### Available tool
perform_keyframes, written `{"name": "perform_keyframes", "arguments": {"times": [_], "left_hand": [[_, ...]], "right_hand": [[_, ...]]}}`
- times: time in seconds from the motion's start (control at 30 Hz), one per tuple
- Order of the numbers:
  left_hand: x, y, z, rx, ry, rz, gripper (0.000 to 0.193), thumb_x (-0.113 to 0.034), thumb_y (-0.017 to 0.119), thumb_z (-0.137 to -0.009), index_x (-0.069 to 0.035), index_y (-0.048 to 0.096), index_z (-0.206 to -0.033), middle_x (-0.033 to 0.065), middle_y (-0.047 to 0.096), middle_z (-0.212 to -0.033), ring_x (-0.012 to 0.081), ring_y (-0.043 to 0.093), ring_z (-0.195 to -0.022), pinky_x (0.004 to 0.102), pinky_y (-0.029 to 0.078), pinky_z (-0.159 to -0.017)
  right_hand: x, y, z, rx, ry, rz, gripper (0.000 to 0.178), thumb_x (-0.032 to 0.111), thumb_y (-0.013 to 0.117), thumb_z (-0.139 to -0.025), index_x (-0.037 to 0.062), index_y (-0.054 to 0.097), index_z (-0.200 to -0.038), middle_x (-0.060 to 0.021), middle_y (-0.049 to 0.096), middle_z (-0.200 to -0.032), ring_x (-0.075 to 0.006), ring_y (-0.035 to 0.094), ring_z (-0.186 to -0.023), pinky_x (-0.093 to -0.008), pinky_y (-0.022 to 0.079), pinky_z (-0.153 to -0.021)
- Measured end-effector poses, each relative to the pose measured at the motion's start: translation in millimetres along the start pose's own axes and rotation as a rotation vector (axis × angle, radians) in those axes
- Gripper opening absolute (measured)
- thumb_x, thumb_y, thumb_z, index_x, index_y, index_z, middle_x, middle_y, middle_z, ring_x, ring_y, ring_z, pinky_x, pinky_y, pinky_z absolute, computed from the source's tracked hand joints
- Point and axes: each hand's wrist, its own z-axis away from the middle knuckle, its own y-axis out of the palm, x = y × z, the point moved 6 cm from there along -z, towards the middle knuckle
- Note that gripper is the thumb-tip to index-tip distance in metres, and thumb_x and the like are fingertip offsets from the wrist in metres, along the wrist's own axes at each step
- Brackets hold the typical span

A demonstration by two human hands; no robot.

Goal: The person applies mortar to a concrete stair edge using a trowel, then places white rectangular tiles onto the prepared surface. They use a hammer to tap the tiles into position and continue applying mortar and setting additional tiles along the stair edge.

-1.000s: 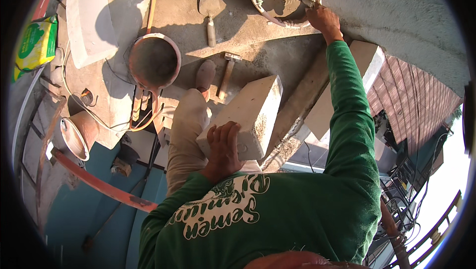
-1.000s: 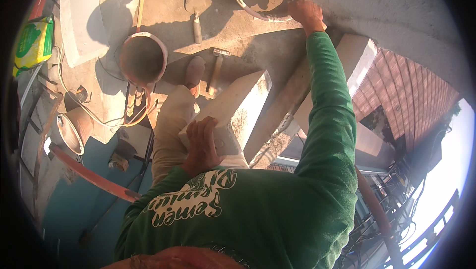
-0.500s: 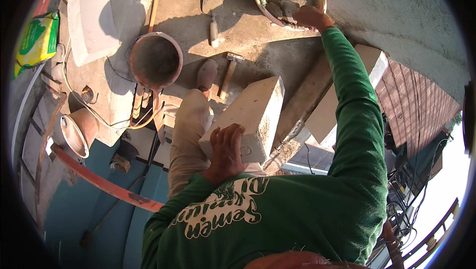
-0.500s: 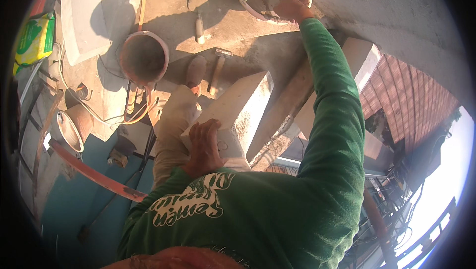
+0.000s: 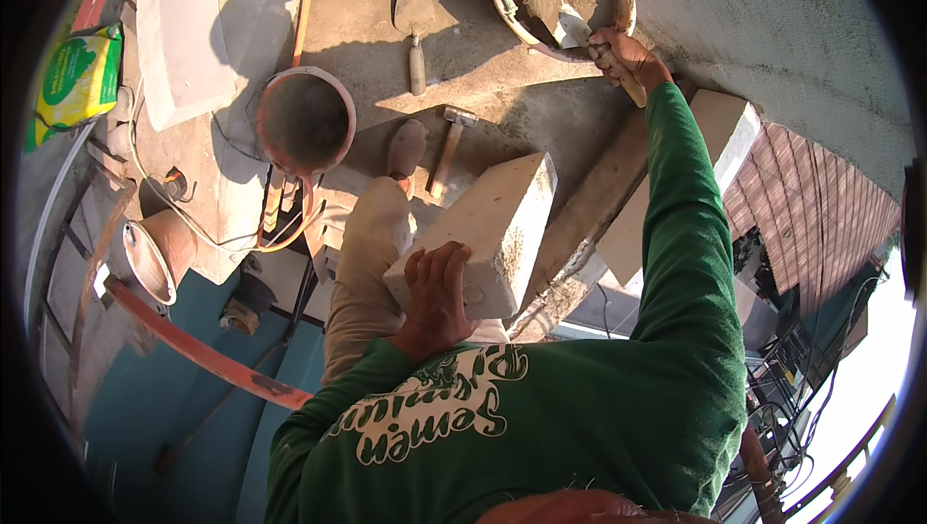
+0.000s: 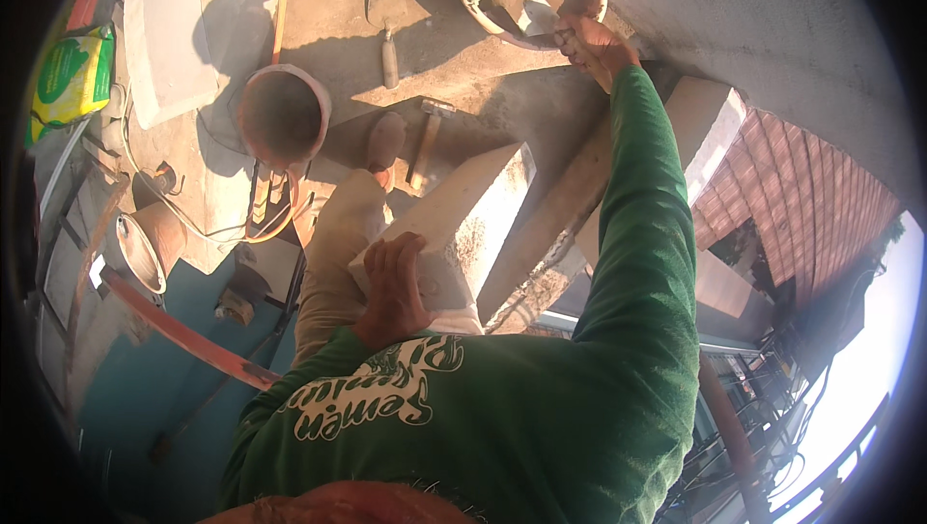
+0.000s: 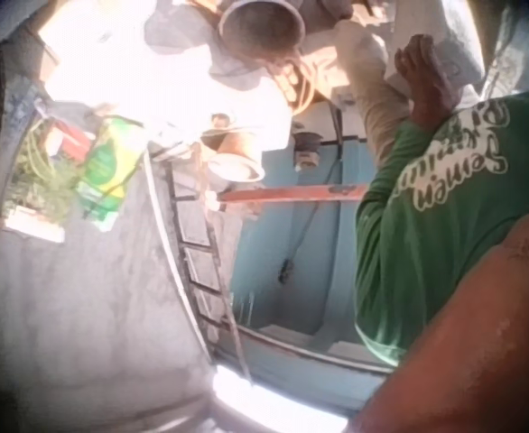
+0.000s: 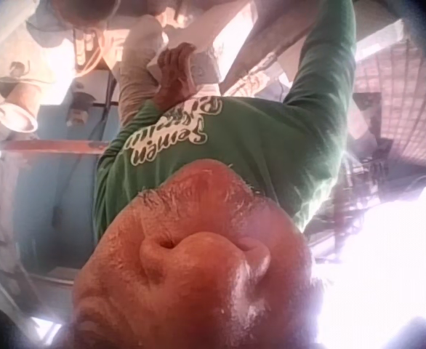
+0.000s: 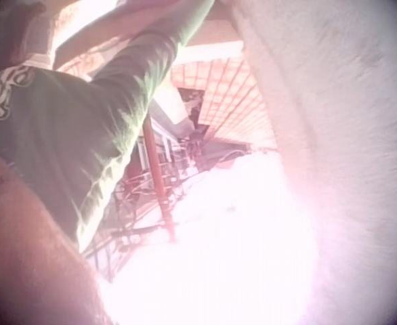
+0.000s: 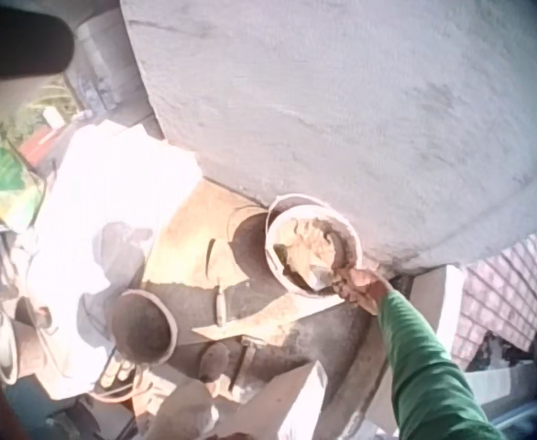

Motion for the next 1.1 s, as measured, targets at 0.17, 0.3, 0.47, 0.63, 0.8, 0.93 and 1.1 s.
{"name": "perform_keyframes", "arguments": {"times": [0.17,0.3,0.47,0.63,0.8,0.93,1.1], "left_hand": [[1.1,6.1,5.6,-0.066,0.008,-0.058,0.122,-0.022,0.101,-0.053,0.000,0.039,-0.156,0.0221,0.052,-0.148,0.0442,0.050,-0.136,0.0611,0.034,-0.116],[-4.2,2.4,0.0,-0.130,0.057,-0.073,0.110,-0.029,0.096,-0.067,0.002,0.039,-0.155,0.0226,0.053,-0.148,0.0432,0.052,-0.135,0.0615,0.031,-0.118],[2.9,4.4,-3.8,-0.084,0.041,-0.085,0.119,-0.024,0.099,-0.063,0.002,0.033,-0.158,0.0237,0.048,-0.151,0.0475,0.048,-0.137,0.0593,0.035,-0.118],[22.1,6.9,1.5,-0.091,0.026,-0.152,0.121,-0.029,0.099,-0.066,0.003,0.029,-0.160,0.0280,0.045,-0.149,0.0482,0.047,-0.136,0.0611,0.034,-0.117],[33.8,2.6,1.3,-0.093,-0.015,-0.137,0.122,-0.030,0.097,-0.070,0.008,0.025,-0.161,0.0295,0.044,-0.147,0.0470,0.046,-0.136,0.0622,0.036,-0.118],[43.6,3.7,9.0,-0.103,0.095,-0.173,0.122,-0.030,0.098,-0.070,0.009,0.026,-0.161,0.0286,0.043,-0.147,0.0457,0.045,-0.139,0.0601,0.037,-0.119],[24.1,8.2,13.0,-0.095,0.093,-0.175,0.112,-0.018,0.096,-0.072,0.008,0.029,-0.158,0.0255,0.051,-0.144,0.0384,0.053,-0.136,0.0526,0.046,-0.116]], "right_hand": [[-32.7,4.8,42.9,-0.044,-0.169,-0.175,0.035,0.041,0.047,-0.108,0.0117,0.060,-0.094,0.0012,0.053,-0.066,-0.0138,0.046,-0.048,-0.0341,0.042,-0.049],[-92.3,14.4,96.1,-0.040,-0.303,-0.312,0.034,0.037,0.052,-0.103,0.0065,0.062,-0.091,-0.0044,0.056,-0.069,-0.0166,0.049,-0.054,-0.0355,0.045,-0.055],[-184.4,80.6,175.7,-0.136,-0.364,-0.451,0.028,0.028,0.055,-0.099,0.0050,0.061,-0.084,-0.0066,0.056,-0.069,-0.0173,0.052,-0.056,-0.0326,0.043,-0.054],[-300.7,155.5,201.9,-0.222,-0.267,-0.465,0.026,0.030,0.062,-0.099,0.0085,0.061,-0.084,-0.0009,0.056,-0.068,-0.0124,0.051,-0.059,-0.0303,0.041,-0.054],[-357.6,202.0,182.5,-0.618,-0.314,-0.052,0.036,0.039,0.070,-0.097,0.0038,0.064,-0.092,-0.0139,0.062,-0.067,-0.0364,0.061,-0.063,-0.0433,0.052,-0.066],[-317.3,233.6,198.9,-0.773,-0.308,0.229,0.044,0.047,0.072,-0.098,0.0059,0.072,-0.113,-0.0195,0.076,-0.091,-0.0459,0.073,-0.090,-0.0536,0.059,-0.081],[-316.9,264.8,224.0,-0.905,-0.512,0.302,0.032,0.038,0.077,-0.096,0.0079,0.067,-0.097,-0.0105,0.074,-0.087,-0.0368,0.075,-0.083,-0.0464,0.060,-0.073]]}}
